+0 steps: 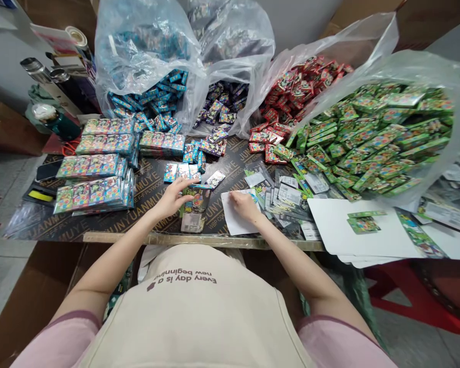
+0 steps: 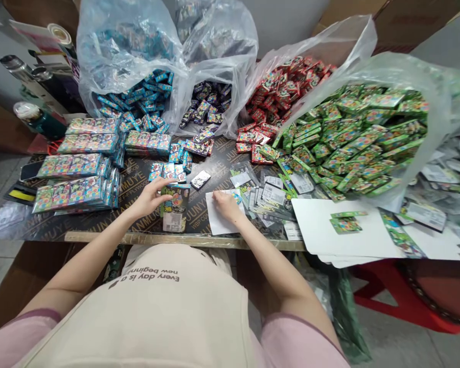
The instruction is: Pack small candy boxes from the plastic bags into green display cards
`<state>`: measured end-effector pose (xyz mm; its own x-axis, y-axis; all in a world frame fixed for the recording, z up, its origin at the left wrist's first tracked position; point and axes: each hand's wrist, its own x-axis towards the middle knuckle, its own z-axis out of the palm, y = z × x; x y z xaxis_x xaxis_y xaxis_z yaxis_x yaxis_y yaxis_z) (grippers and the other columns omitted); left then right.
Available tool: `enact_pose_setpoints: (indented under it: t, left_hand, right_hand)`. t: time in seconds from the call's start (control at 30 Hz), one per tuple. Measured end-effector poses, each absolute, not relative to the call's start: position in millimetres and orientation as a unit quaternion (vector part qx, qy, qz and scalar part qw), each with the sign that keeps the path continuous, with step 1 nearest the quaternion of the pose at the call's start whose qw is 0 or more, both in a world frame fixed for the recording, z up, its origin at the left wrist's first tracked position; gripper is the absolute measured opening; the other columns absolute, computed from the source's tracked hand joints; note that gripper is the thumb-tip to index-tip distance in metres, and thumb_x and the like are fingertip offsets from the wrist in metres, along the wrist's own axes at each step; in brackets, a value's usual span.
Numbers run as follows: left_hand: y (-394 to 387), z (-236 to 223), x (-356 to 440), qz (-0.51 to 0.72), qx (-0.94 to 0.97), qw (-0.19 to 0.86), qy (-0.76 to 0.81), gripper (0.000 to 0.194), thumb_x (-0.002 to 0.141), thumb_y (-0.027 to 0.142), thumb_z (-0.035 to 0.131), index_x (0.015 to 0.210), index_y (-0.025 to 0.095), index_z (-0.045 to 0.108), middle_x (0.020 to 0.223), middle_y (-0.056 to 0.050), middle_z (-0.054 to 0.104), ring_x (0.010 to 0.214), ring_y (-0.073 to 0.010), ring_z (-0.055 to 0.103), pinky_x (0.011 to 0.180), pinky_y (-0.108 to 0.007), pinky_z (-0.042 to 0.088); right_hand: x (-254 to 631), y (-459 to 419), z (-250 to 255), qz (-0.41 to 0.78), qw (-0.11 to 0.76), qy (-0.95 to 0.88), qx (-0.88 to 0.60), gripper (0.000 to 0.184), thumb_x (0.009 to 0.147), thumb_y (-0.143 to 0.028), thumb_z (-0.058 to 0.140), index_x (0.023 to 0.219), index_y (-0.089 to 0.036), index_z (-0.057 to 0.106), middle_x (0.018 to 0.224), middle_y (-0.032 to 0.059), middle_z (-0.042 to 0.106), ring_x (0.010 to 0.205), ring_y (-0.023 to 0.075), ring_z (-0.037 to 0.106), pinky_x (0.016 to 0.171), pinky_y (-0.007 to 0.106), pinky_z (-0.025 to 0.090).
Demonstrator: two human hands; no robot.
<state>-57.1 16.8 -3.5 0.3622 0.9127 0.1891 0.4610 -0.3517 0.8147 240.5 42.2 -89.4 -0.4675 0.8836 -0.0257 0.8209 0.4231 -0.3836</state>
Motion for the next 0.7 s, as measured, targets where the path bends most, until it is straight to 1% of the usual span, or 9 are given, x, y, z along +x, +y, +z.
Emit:
enact_pose_setpoints:
  t: [0.07, 0.1, 0.17, 0.27, 0.33, 0.43, 0.53, 0.6, 0.7]
  left_hand:
    - [11.1, -13.2, -56.0, 0.343, 0.73, 0.361, 0.469, 0.038, 0.085, 0.03, 0.061, 0.122, 0.025, 0.06, 0.097, -0.005, 0.056, 0.087, -0.018, 0.054, 0.065, -0.024, 0.045]
    - [9.0, -16.1, -55.1, 0.347, 0.721, 0.368, 0.473, 0.036, 0.084, 0.03, 0.062, 0.121, 0.025, 0.061, 0.095, -0.005, 0.056, 0.086, -0.0174, 0.055, 0.062, -0.023, 0.045]
    - [6.6, -17.8, -52.9, 0.355, 0.709, 0.377, 0.479, 0.036, 0.084, 0.031, 0.063, 0.119, 0.024, 0.062, 0.097, -0.005, 0.057, 0.087, -0.0171, 0.055, 0.058, -0.02, 0.043]
    - [7.1, -13.9, -50.1, 0.375, 0.698, 0.378, 0.479, 0.033, 0.084, 0.033, 0.064, 0.115, 0.023, 0.065, 0.103, -0.007, 0.058, 0.093, -0.0183, 0.057, 0.054, -0.019, 0.041]
    - [9.0, -11.3, -49.1, 0.389, 0.698, 0.363, 0.479, 0.028, 0.084, 0.031, 0.064, 0.111, 0.022, 0.067, 0.101, -0.007, 0.06, 0.093, -0.0177, 0.058, 0.056, -0.02, 0.043]
    - [11.1, -9.6, -48.3, 0.401, 0.71, 0.328, 0.476, 0.022, 0.083, 0.025, 0.065, 0.105, 0.022, 0.07, 0.091, -0.004, 0.063, 0.084, -0.0154, 0.059, 0.066, -0.025, 0.046]
    - [10.5, -9.2, -46.8, 0.422, 0.714, 0.296, 0.473, 0.022, 0.081, 0.022, 0.068, 0.103, 0.021, 0.07, 0.087, -0.003, 0.065, 0.081, -0.0153, 0.06, 0.073, -0.028, 0.048]
    - [8.8, -8.8, -45.2, 0.437, 0.716, 0.283, 0.465, 0.02, 0.081, 0.02, 0.068, 0.101, 0.02, 0.069, 0.086, -0.004, 0.066, 0.082, -0.0158, 0.061, 0.075, -0.029, 0.048]
    - [6.6, -8.2, -43.1, 0.443, 0.727, 0.268, 0.451, 0.012, 0.083, 0.019, 0.065, 0.093, 0.02, 0.07, 0.087, -0.004, 0.066, 0.084, -0.0162, 0.062, 0.078, -0.031, 0.049]
  right_hand:
    - [238.0, 41.9, -83.7, 0.182, 0.112, -0.829, -0.517, 0.017, 0.087, -0.013, 0.043, 0.089, -0.017, 0.06, 0.086, 0.0133, 0.069, 0.082, 0.0243, 0.063, 0.071, 0.031, 0.043]
    - [234.4, 41.4, -78.7, 0.188, 0.141, -0.82, -0.522, 0.016, 0.088, -0.017, 0.045, 0.092, -0.017, 0.06, 0.09, 0.0136, 0.069, 0.084, 0.0248, 0.063, 0.074, 0.033, 0.044]
    - [221.5, 39.2, -64.2, 0.218, 0.238, -0.79, -0.522, 0.019, 0.089, -0.027, 0.05, 0.102, -0.017, 0.06, 0.102, 0.0145, 0.068, 0.091, 0.0254, 0.062, 0.081, 0.036, 0.045]
    - [191.5, 33.3, -37.0, 0.34, 0.379, -0.718, -0.475, 0.039, 0.086, -0.039, 0.058, 0.12, -0.02, 0.053, 0.117, 0.0124, 0.064, 0.098, 0.0228, 0.063, 0.086, 0.037, 0.049]
    - [171.3, 29.9, -22.1, 0.424, 0.421, -0.67, -0.44, 0.044, 0.084, -0.042, 0.061, 0.122, -0.023, 0.052, 0.115, 0.0096, 0.065, 0.097, 0.0203, 0.064, 0.086, 0.036, 0.051]
    - [150.4, 28.7, -12.4, 0.473, 0.446, -0.624, -0.434, 0.041, 0.08, -0.041, 0.066, 0.115, -0.023, 0.057, 0.1, 0.0058, 0.068, 0.089, 0.0187, 0.066, 0.084, 0.035, 0.052]
    - [143.2, 28.1, -13.4, 0.47, 0.451, -0.613, -0.447, 0.037, 0.079, -0.038, 0.066, 0.111, -0.023, 0.059, 0.084, 0.0026, 0.068, 0.077, 0.0176, 0.065, 0.077, 0.034, 0.053]
    - [144.2, 24.8, -14.3, 0.435, 0.449, -0.633, -0.457, 0.031, 0.081, -0.037, 0.064, 0.108, -0.023, 0.061, 0.083, 0.0035, 0.068, 0.076, 0.0187, 0.065, 0.078, 0.036, 0.052]
    - [150.4, 19.4, -9.6, 0.379, 0.419, -0.691, -0.451, 0.021, 0.085, -0.038, 0.057, 0.098, -0.023, 0.065, 0.092, 0.0074, 0.07, 0.086, 0.0219, 0.065, 0.085, 0.038, 0.049]
